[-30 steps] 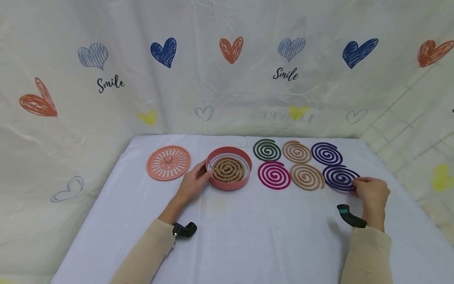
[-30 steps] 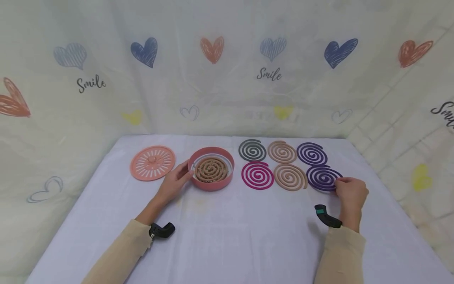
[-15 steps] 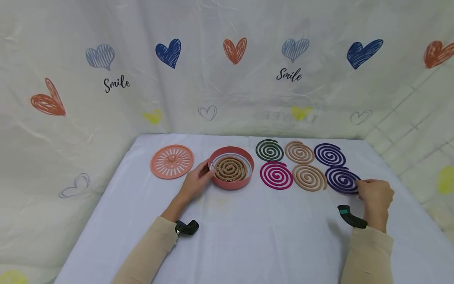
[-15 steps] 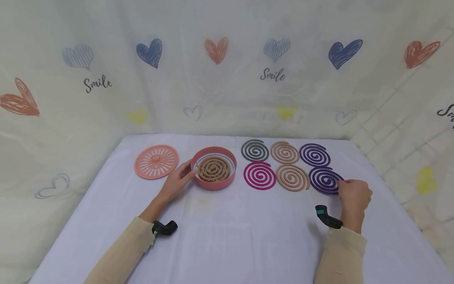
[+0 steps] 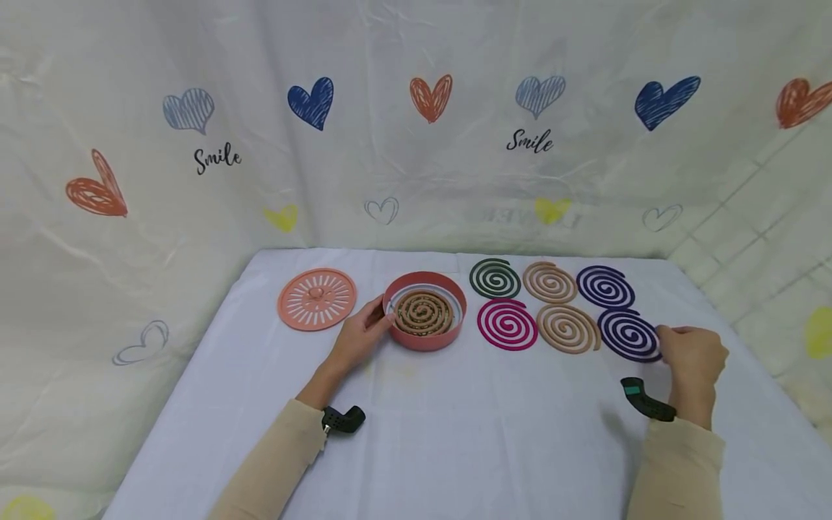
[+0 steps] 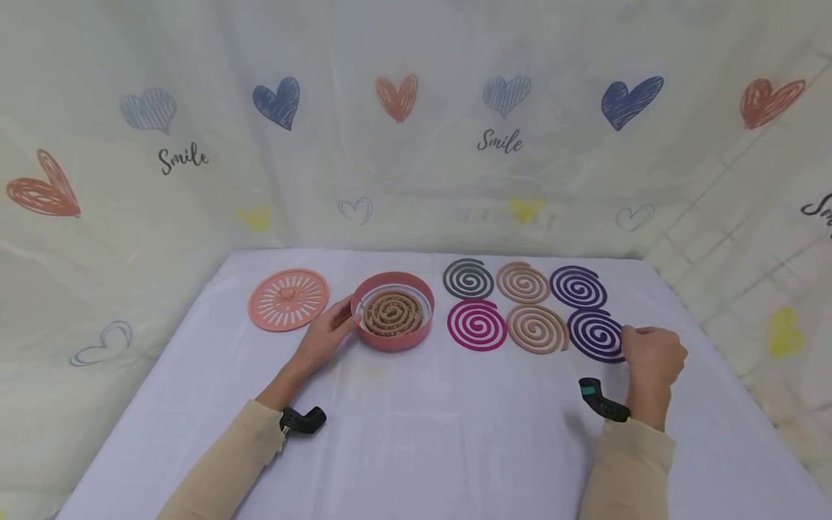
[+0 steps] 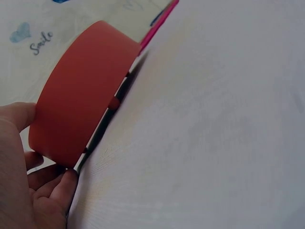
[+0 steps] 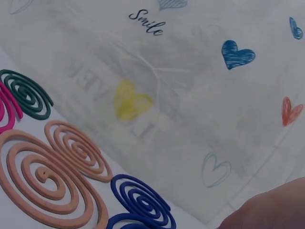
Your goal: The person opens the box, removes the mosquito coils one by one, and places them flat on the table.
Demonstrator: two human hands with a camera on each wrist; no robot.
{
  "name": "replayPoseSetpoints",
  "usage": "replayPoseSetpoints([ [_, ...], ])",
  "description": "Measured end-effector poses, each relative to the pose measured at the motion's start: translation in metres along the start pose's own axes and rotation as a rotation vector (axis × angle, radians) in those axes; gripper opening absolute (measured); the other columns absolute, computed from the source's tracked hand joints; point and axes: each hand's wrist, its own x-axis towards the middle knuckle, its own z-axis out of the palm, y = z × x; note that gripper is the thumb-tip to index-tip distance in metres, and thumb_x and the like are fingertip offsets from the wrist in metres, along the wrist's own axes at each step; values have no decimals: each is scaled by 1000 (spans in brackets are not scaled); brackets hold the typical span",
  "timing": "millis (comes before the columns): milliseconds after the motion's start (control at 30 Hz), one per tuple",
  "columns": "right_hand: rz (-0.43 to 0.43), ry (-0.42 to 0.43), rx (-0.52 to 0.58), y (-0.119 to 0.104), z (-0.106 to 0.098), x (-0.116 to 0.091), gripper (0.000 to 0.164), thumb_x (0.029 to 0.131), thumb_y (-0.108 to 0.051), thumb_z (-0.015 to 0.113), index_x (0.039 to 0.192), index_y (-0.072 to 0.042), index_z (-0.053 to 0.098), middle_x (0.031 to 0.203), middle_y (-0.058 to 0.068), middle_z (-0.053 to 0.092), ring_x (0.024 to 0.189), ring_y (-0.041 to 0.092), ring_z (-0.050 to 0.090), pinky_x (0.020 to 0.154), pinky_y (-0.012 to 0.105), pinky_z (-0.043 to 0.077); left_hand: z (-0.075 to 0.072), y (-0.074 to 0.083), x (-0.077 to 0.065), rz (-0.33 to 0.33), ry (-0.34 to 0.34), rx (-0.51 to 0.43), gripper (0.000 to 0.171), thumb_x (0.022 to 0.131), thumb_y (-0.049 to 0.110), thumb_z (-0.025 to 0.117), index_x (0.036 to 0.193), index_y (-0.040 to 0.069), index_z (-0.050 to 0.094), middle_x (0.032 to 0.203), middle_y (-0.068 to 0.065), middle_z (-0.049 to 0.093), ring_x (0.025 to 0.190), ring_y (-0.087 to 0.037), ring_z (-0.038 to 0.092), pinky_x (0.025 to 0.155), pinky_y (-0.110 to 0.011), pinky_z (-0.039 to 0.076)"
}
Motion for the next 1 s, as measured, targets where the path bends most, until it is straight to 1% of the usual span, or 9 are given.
replayPoseSetpoints([
  [67, 18, -4, 20, -4, 0, -2, 60, 95, -35, 47, 132, 12, 58, 129, 35, 58, 118, 51, 50, 77, 51, 47, 0, -1, 1, 2, -3, 1, 60, 99, 39, 62, 152, 18, 44, 151, -5, 53, 138, -20, 53, 114, -38, 46],
  [133, 29, -8, 36, -9, 0, -3, 61, 97, -37, 45, 135, 11, 55, 136, 35, 53, 121, 50, 48, 85, 56, 47, 1, -1, 1, 4, -7, 5, 59, 100, 40, 61, 152, 18, 44, 151, -5, 53, 138, -21, 52, 114, -38, 46],
  [433, -10, 1, 52, -33, 1, -13, 63, 100, -38, 43, 141, 10, 49, 141, 33, 51, 125, 50, 48, 91, 57, 50, 2, 1, 1, 4, -10, -14, 63, 98, 45, 62, 152, 17, 44, 151, -6, 53, 138, -21, 53, 114, -38, 47],
  [567, -24, 9, 86, -37, 3, -13, 65, 100, -40, 42, 147, 5, 44, 144, 32, 50, 129, 47, 48, 91, 55, 51, 2, 2, 1, -6, -6, -9, 62, 99, 43, 62, 152, 18, 44, 151, -6, 53, 138, -21, 53, 114, -38, 47],
  [667, -46, 40, 124, -37, 5, -10, 65, 99, -42, 43, 150, -1, 44, 145, 28, 51, 131, 44, 47, 91, 53, 49, 2, 1, 1, -11, -3, -8, 60, 99, 40, 62, 152, 19, 44, 150, -5, 53, 137, -20, 53, 114, -38, 47],
  [733, -46, 59, 147, -38, 6, -9, 65, 98, -44, 44, 150, -5, 45, 145, 24, 53, 130, 41, 49, 90, 50, 49, 2, 1, 0, -9, -7, -9, 59, 99, 39, 62, 152, 19, 44, 150, -5, 53, 138, -21, 53, 114, -39, 46],
  [833, -34, 87, 182, -43, 7, -8, 64, 97, -48, 47, 148, -10, 49, 145, 17, 55, 123, 33, 54, 85, 39, 50, 1, -1, 0, -10, -11, -9, 60, 99, 41, 61, 152, 19, 44, 151, -5, 53, 138, -21, 52, 114, -39, 46],
  [900, -29, 98, 199, -48, 8, -9, 63, 97, -49, 48, 148, -13, 51, 145, 14, 56, 115, 27, 55, 80, 29, 49, 1, -1, 0, -13, -13, -7, 60, 99, 42, 61, 152, 20, 44, 151, -5, 52, 139, -21, 52, 114, -39, 46],
  [1000, -45, 113, 236, -57, 11, -13, 61, 97, -51, 49, 146, -15, 53, 140, 10, 59, 98, 11, 56, 72, 16, 45, 1, -1, 0, -21, -9, 0, 61, 99, 43, 61, 153, 20, 43, 152, -3, 52, 139, -19, 51, 115, -38, 46],
])
